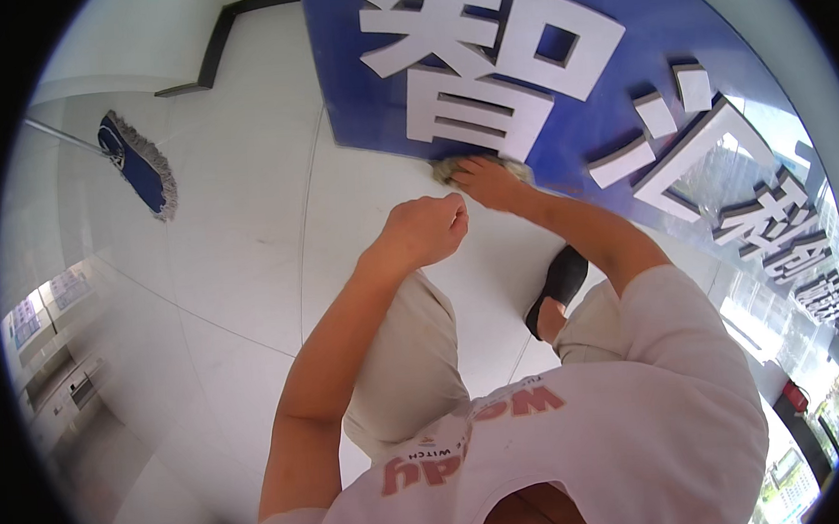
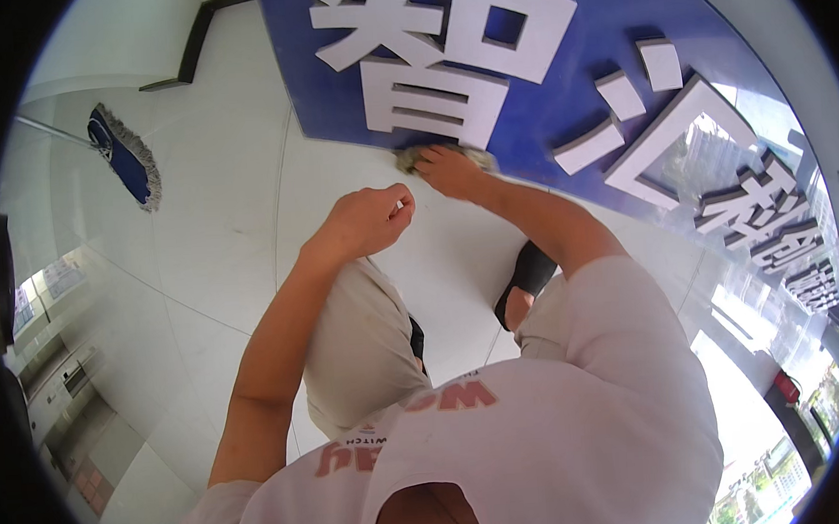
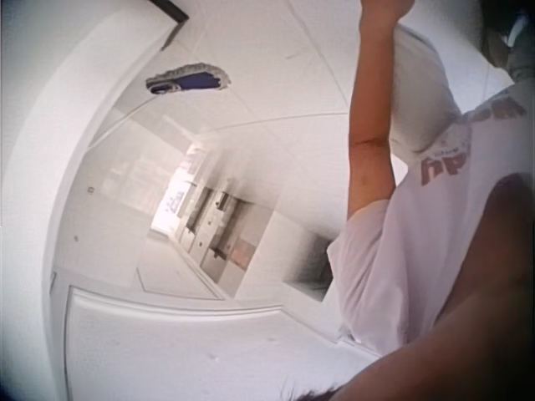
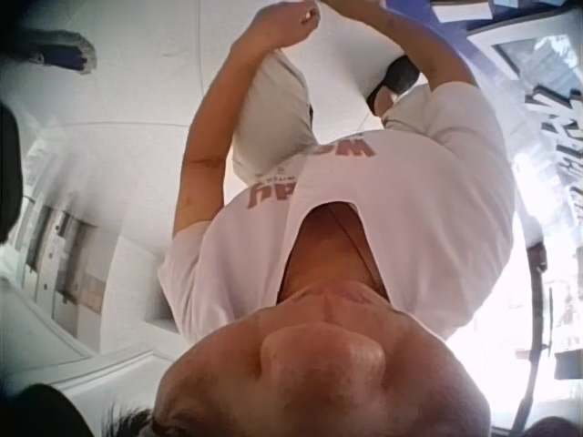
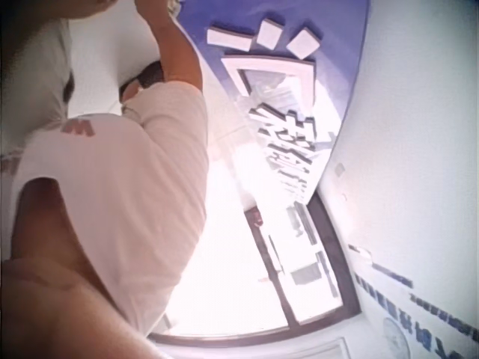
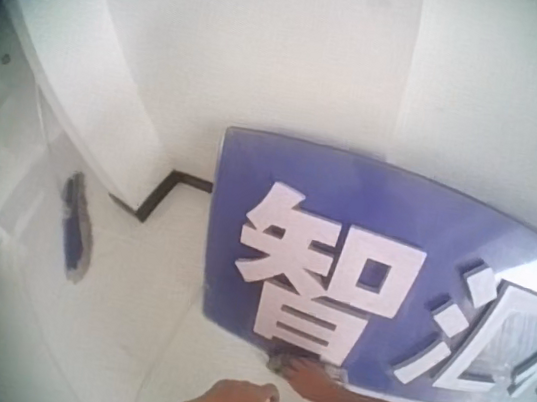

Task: The person wipes a blue wall-mounted sign with white raised characters using a cloth. They systematically clean the surface around and between the letters, moving from one section to another while maintaining contact with the sign.

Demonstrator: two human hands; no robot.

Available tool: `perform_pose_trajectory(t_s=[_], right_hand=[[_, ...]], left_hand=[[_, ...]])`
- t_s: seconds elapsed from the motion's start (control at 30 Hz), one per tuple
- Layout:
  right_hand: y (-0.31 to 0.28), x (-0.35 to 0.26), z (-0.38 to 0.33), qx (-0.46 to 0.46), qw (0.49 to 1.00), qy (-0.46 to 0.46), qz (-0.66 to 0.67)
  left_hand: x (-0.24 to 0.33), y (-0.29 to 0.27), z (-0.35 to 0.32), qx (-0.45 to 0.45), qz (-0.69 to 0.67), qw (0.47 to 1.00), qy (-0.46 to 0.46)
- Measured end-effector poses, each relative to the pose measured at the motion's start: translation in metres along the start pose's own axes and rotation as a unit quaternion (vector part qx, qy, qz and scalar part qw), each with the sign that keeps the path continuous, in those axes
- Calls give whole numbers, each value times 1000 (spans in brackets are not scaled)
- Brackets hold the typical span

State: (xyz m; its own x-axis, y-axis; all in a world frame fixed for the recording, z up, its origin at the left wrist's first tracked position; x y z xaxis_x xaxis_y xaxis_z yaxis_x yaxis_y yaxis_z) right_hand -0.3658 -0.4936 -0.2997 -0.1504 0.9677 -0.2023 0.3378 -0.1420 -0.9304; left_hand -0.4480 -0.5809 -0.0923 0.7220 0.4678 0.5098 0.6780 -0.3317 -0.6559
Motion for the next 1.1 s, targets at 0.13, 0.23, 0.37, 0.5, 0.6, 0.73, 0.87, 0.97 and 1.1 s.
perform_pose_trajectory(t_s=[0.13,0.23,0.37,0.5,0.6,0.73,0.87,0.97,1.1], right_hand=[[-68,2,-25,217,966,60,124],[-168,16,-1,398,911,108,16],[-158,51,37,387,912,122,-54],[-142,43,29,298,952,44,-62],[-92,39,5,252,966,-3,-66],[-66,44,-100,169,984,65,-6],[-49,62,-158,76,964,245,72],[-98,42,-140,274,945,155,89],[-144,25,-61,325,928,179,29]], left_hand=[[-7,-3,-5,1,-12,1000,-15],[1,-5,-5,-12,-24,1000,-10],[17,-3,1,-22,-22,999,12],[8,1,2,-47,-9,999,-19],[9,-3,3,-38,-8,999,-22],[-6,-3,-7,-25,-11,999,-40],[-4,-7,-10,-39,-8,998,-43],[-5,-6,-10,-41,-8,998,-44],[0,-2,-3,-43,6,998,-39]])
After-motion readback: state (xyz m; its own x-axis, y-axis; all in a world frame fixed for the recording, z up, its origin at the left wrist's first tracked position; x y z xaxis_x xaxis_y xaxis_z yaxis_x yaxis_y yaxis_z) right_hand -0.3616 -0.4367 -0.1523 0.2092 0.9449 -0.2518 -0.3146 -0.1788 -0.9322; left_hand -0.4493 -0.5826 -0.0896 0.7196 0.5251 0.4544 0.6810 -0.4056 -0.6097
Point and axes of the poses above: each hand's wrist, its own z-axis towards the middle knuckle, its own y-axis out of the palm, x = y × z, the point moved 5 cm from there along z, towards the middle knuckle, and after that the axes turned 3 degrees about z, right-handed, at the moved point
